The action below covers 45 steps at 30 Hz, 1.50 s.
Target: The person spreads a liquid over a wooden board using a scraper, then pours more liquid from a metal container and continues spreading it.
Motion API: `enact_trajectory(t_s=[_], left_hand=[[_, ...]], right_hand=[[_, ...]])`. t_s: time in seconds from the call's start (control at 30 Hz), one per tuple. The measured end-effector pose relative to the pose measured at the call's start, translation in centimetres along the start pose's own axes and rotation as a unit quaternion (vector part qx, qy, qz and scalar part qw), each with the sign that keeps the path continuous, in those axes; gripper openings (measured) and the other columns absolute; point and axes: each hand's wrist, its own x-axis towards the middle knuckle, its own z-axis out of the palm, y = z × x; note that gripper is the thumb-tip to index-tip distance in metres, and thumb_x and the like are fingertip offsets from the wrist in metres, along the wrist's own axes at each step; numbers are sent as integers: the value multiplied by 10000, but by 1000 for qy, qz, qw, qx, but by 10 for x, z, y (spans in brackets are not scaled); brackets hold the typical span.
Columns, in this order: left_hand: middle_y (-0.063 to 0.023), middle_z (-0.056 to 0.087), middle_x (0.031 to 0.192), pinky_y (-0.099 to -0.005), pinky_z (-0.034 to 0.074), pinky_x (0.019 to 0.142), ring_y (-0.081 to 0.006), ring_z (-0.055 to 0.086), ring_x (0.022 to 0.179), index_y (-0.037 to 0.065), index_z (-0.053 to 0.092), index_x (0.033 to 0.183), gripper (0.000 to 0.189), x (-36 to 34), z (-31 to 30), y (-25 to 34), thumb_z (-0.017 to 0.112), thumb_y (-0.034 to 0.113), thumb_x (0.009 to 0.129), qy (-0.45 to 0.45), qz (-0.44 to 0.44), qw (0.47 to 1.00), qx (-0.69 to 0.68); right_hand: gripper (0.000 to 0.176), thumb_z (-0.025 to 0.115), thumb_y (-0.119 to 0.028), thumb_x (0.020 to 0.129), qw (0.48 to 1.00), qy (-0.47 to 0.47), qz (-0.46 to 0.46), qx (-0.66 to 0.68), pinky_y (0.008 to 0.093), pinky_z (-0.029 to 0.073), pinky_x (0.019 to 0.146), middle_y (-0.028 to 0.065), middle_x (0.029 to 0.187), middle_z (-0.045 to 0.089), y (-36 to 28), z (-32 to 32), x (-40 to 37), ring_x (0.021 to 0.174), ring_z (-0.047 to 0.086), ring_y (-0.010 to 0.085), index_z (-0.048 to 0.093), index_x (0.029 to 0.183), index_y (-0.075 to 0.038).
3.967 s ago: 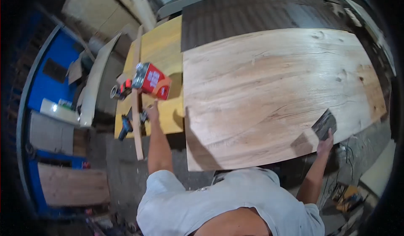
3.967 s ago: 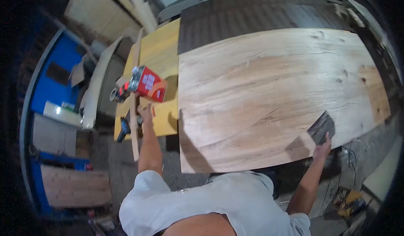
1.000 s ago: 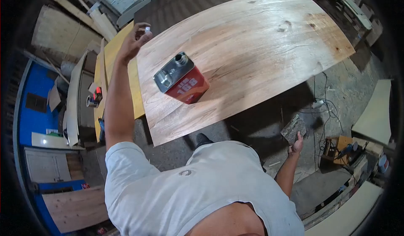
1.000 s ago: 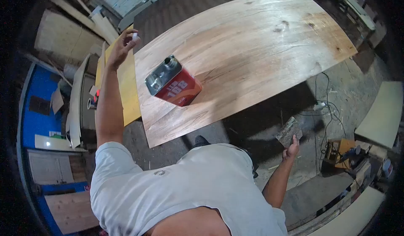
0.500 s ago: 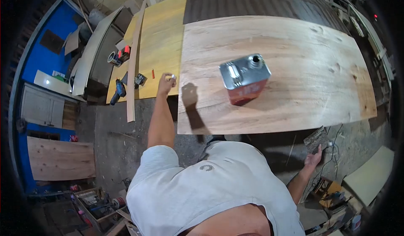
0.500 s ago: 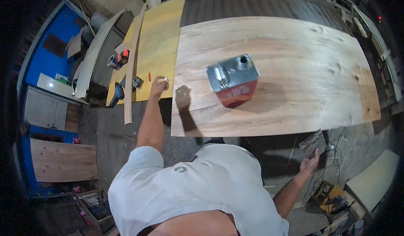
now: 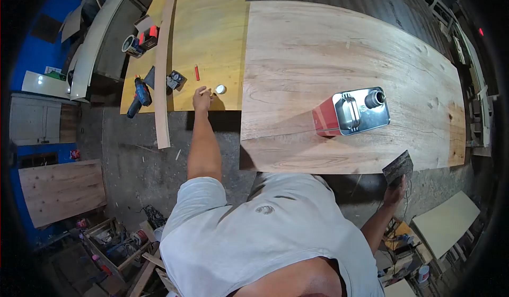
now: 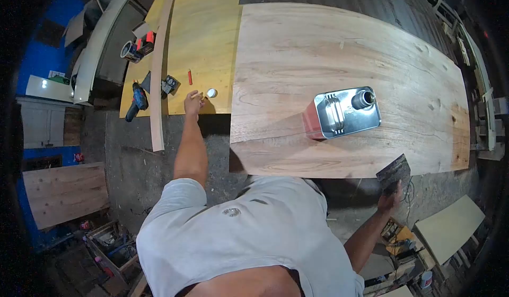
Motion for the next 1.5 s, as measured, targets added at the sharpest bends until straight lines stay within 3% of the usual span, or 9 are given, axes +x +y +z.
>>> enact_trajectory(t_s=[0.07, 0.17, 0.27, 0.53, 0.6, 0.7, 0.8, 0.97, 1.5], left_hand=[[-98, 622, 921, -272, 487, 641, -167, 612, 755, 34, 564, 1101, 278, 8, -11, -1, 590, 121, 838, 50, 93, 992, 74], [-53, 583, 842, -291, 458, 687, -158, 551, 749, 31, 565, 1072, 278, -23, 9, 33, 624, 138, 822, 106, 200, 971, 83], [-36, 545, 814, -282, 449, 667, -143, 505, 705, 43, 557, 1086, 311, -90, 66, 67, 650, 137, 805, -71, 262, 962, 32], [-251, 209, 1438, -405, 201, 1101, -334, 232, 1343, -8, -34, 1433, 1406, -275, 201, 73, 891, 438, 473, -407, 368, 836, -11], [-219, 264, 1407, -381, 220, 1091, -302, 278, 1310, -21, 21, 1415, 1344, -290, 226, 70, 897, 408, 489, -440, 342, 827, -79], [-93, 562, 1066, -325, 457, 830, -223, 562, 945, -37, 489, 1138, 668, -300, 241, 73, 818, 78, 568, -457, 234, 855, -77], [-101, 589, 1035, -326, 446, 849, -214, 564, 941, -31, 550, 1066, 497, -294, 245, 59, 765, 28, 622, -378, 326, 865, -53], [-157, 304, 1358, -401, 316, 1044, -268, 366, 1226, 42, 104, 1390, 1132, -348, 269, 65, 870, 165, 566, -269, 376, 875, -143], [-114, 328, 1379, -398, 312, 1076, -275, 368, 1248, 65, 198, 1415, 1084, -388, 389, 156, 800, 14, 515, -239, 361, 888, -153]], right_hand=[[372, 482, -179, 919, 996, -77, -39, 19, 385, 423, 957, 130, 1228, 547, 4, -2, -8, 1089, 543, 258, 486, 1250, -10], [337, 477, -181, 918, 991, 109, 82, 11, 360, 425, 945, 101, 1196, 575, -8, 24, -10, 1096, 535, 247, 521, 1218, -34], [307, 461, -185, 934, 992, 111, 52, 17, 351, 393, 972, 86, 1180, 590, -9, 26, -12, 1088, 543, 226, 538, 1191, -33], [400, 501, -258, 908, 962, 267, 8, -64, 358, 396, 947, 86, 1199, 575, -18, -53, -55, 1094, 533, 252, 523, 1223, -13], [422, 514, -274, 899, 953, 300, 18, -45, 368, 394, 949, 92, 1196, 574, -16, -100, -83, 1093, 531, 261, 518, 1229, -10], [486, 537, -277, 886, 932, 362, 22, -24, 407, 396, 944, 127, 1227, 537, -8, -187, -140, 1098, 520, 293, 466, 1264, 19], [491, 537, -264, 888, 877, 478, 23, 35, 403, 402, 937, 158, 1201, 547, -8, -266, -205, 1083, 533, 300, 459, 1253, 55], [465, 533, -252, 891, 837, 545, 1, 47, 390, 417, 933, 152, 1162, 575, -36, -344, -263, 1054, 552, 292, 483, 1230, 62], [368, 535, -175, 878, 957, 261, -72, 102, 343, 428, 925, 84, 1139, 597, -148, -299, 54, 1033, 573, 223, 527, 1201, 1]])
